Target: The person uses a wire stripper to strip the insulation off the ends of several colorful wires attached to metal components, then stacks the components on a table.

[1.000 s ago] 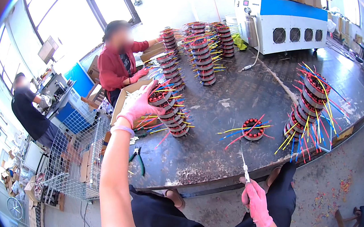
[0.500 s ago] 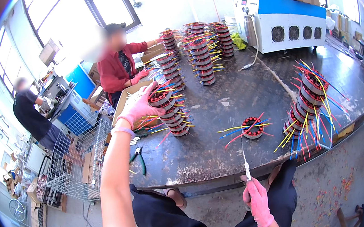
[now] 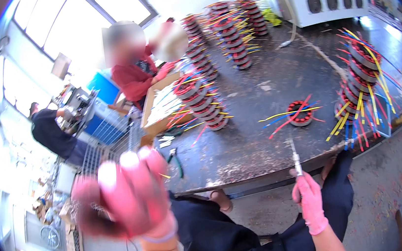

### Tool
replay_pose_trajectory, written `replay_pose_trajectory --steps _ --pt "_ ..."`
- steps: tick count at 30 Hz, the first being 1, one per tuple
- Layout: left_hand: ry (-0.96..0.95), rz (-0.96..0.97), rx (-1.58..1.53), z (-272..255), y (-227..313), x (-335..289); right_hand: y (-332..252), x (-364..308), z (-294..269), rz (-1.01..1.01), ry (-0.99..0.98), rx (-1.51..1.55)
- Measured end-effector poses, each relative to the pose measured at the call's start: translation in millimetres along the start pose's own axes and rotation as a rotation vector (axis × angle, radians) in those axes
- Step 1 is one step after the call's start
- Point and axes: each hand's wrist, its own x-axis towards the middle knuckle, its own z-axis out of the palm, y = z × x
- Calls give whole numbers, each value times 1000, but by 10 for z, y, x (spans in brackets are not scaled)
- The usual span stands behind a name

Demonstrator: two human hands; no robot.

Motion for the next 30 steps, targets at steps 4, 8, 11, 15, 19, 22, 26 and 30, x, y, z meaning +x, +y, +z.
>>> replay_pose_trajectory --steps 4,8,11,15,19,22,26,30 --pt "-180 -120 -366 684 -141 -365 95 16 -44 -30 24 26" --pt "-312 -284 -570 1072 -314 -652 76 3 -64 -99 31 -17" --pt "-370 -395 -641 1212 -433 -783 -157 -76 74 -96 17 -45" --pt "-387 -530 -683 1239 -596 -921 150 7 6 -35 50 -52" --pt "-457 -635 -668 1382 -669 -1037 282 29 -27 24 27 23" --pt "-531 -644 -752 1343 -676 -1000 149 73 -153 -83 47 -49" --pt "-552 -701 -741 1284 -619 -1016 141 55 -90 -48 73 -24" --pt "-547 -736 -703 1205 -484 -1068 206 21 -52 -56 50 -53"
